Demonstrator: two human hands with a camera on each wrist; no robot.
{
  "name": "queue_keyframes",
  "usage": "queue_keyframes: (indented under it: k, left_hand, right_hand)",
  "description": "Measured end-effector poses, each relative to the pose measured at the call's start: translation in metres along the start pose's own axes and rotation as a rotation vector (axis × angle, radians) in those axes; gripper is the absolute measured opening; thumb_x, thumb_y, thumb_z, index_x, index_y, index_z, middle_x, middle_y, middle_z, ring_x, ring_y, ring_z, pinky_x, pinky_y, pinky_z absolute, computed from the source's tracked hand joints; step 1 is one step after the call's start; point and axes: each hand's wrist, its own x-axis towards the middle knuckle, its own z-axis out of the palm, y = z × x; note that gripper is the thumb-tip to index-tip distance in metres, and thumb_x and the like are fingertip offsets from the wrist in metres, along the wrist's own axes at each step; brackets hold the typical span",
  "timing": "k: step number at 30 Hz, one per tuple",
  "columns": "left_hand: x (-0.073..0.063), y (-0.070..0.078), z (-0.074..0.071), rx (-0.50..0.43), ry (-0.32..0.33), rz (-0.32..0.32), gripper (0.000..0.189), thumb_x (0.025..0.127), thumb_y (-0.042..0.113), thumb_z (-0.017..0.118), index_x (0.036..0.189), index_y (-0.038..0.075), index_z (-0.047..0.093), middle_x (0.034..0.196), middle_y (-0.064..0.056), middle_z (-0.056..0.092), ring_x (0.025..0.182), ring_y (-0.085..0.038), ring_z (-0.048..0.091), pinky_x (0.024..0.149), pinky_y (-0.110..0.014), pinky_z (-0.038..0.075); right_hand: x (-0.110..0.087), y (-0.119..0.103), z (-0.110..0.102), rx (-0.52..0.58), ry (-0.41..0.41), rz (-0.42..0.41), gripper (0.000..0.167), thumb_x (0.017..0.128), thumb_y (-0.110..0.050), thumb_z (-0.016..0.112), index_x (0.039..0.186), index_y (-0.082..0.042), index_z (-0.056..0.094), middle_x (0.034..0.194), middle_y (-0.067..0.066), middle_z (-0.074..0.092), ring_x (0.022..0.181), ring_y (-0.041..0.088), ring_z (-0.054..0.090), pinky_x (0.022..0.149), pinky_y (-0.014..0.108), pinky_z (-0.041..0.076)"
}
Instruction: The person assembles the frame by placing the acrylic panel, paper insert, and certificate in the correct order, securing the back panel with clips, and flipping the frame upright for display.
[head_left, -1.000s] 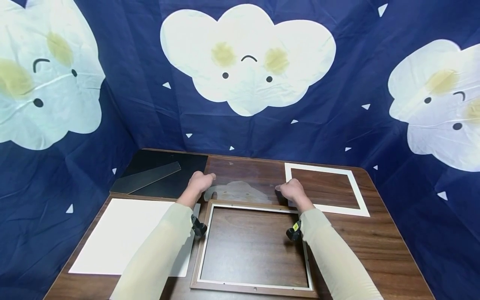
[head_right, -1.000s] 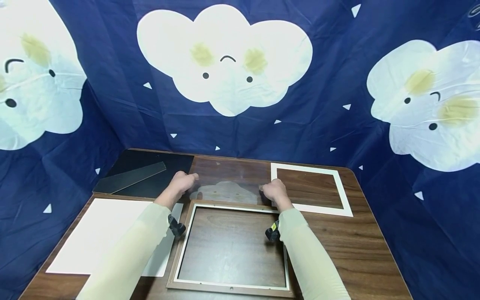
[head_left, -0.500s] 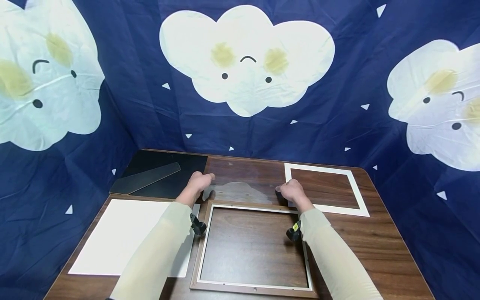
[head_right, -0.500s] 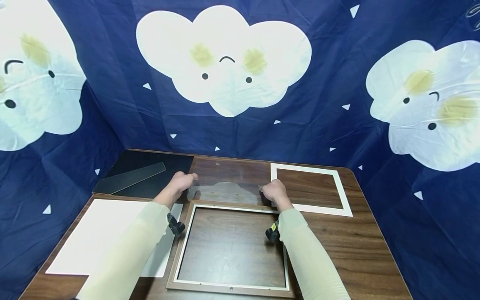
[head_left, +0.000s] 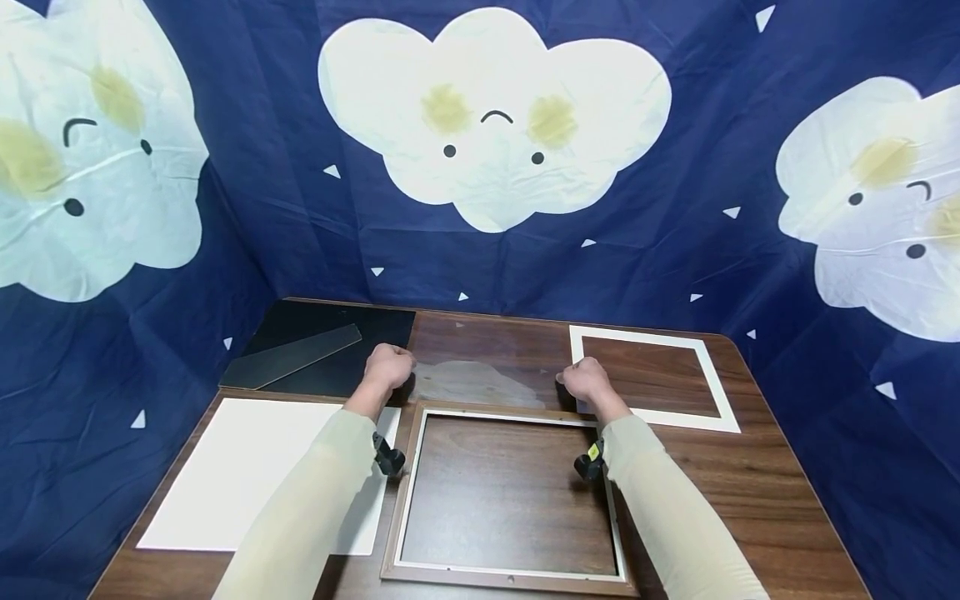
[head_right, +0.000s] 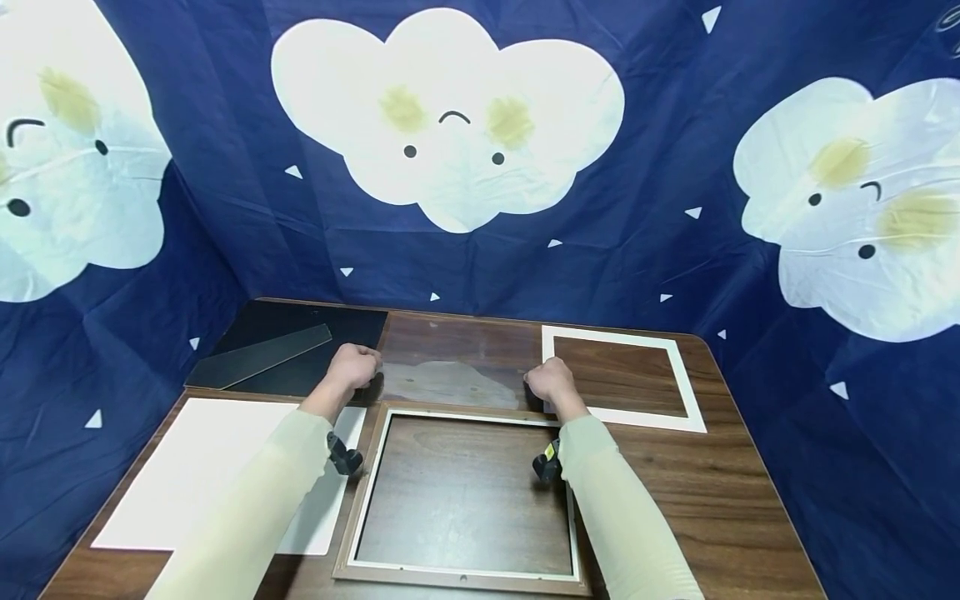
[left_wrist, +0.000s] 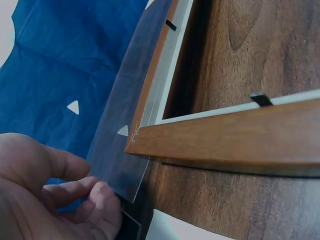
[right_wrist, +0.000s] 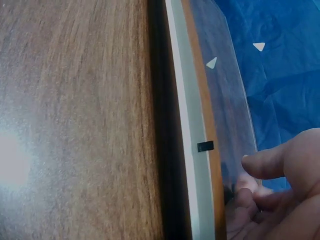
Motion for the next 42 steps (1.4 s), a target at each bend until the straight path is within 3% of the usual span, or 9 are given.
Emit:
queue_keyframes:
  k: [4,8,13,21,26,29,33,38,42]
  left_hand:
    - [-0.001,0.003,0.004,-0.053,-0.032,-0.006,0.028,0.098,0.013,0.052,0.110,0.001,0.074,0.111,-0.011,0.068,0.090,-0.022,0.060,0.069,-0.031,0.052]
    - [-0.003,0.008,0.007,0.024,-0.017,0.008,0.020,0.095,0.014,0.053,0.080,0.007,0.064,0.077,-0.003,0.054,0.067,-0.019,0.050,0.055,-0.029,0.042]
    - [-0.007,0.011,0.005,0.105,-0.006,0.022,0.022,0.096,0.018,0.055,0.094,0.006,0.073,0.098,-0.009,0.065,0.087,-0.025,0.058,0.065,-0.031,0.044]
    - [-0.006,0.013,0.007,0.257,-0.063,0.062,0.033,0.100,0.026,0.053,0.103,0.001,0.073,0.095,-0.013,0.066,0.081,-0.026,0.059,0.070,-0.037,0.048]
    - [-0.009,0.012,0.006,0.325,-0.083,0.073,0.041,0.101,0.031,0.054,0.122,0.000,0.071,0.121,-0.017,0.068,0.095,-0.030,0.061,0.085,-0.043,0.052]
    - [-0.010,0.012,0.004,0.346,-0.089,0.060,0.041,0.101,0.032,0.053,0.115,-0.002,0.070,0.115,-0.019,0.066,0.090,-0.032,0.059,0.080,-0.043,0.050]
    - [-0.011,0.012,0.003,0.341,-0.075,0.040,0.043,0.101,0.034,0.052,0.115,-0.004,0.065,0.113,-0.020,0.063,0.089,-0.032,0.057,0.078,-0.042,0.049]
    - [-0.009,0.008,0.003,0.229,-0.110,-0.011,0.052,0.102,0.035,0.050,0.131,-0.007,0.055,0.127,-0.024,0.056,0.104,-0.037,0.055,0.087,-0.047,0.048]
    - [-0.005,0.005,0.002,0.091,-0.163,-0.063,0.063,0.104,0.031,0.047,0.152,-0.008,0.036,0.152,-0.028,0.040,0.128,-0.041,0.046,0.104,-0.051,0.044]
  right_hand:
    - [-0.001,-0.004,0.003,0.003,-0.022,-0.037,0.020,0.094,-0.016,0.061,0.085,-0.002,0.073,0.097,0.013,0.065,0.073,0.021,0.053,0.060,0.028,0.044]
    - [-0.002,-0.009,0.002,-0.134,0.021,-0.076,0.033,0.092,-0.017,0.059,0.060,-0.010,0.054,0.065,0.004,0.052,0.068,0.021,0.050,0.058,0.029,0.041]
    - [-0.002,-0.010,-0.005,-0.255,0.037,-0.044,0.040,0.089,-0.017,0.056,0.056,-0.019,0.034,0.057,-0.004,0.026,0.061,0.021,0.033,0.059,0.031,0.034]
    - [-0.003,-0.010,-0.011,-0.297,0.044,-0.003,0.034,0.087,-0.014,0.053,0.058,-0.018,0.035,0.059,-0.001,0.031,0.060,0.022,0.035,0.056,0.033,0.035]
    - [-0.001,-0.011,-0.008,-0.240,0.032,-0.033,0.024,0.087,-0.011,0.052,0.065,-0.013,0.044,0.069,0.004,0.042,0.071,0.024,0.044,0.065,0.033,0.039]
    - [-0.002,-0.011,-0.007,-0.127,0.004,-0.049,0.013,0.091,-0.009,0.053,0.090,-0.001,0.063,0.097,0.014,0.063,0.094,0.029,0.055,0.078,0.035,0.045]
    - [-0.005,-0.010,-0.008,-0.015,-0.011,-0.038,0.037,0.093,-0.009,0.055,0.126,0.007,0.063,0.141,0.021,0.057,0.127,0.036,0.053,0.093,0.041,0.047]
    - [-0.003,-0.008,-0.008,0.028,-0.005,-0.016,0.016,0.091,-0.009,0.057,0.094,0.003,0.067,0.103,0.015,0.065,0.091,0.029,0.059,0.071,0.033,0.044]
    - [0.000,-0.006,-0.008,0.047,-0.006,-0.003,0.029,0.089,-0.008,0.057,0.063,-0.013,0.045,0.060,-0.002,0.040,0.056,0.016,0.034,0.054,0.029,0.033]
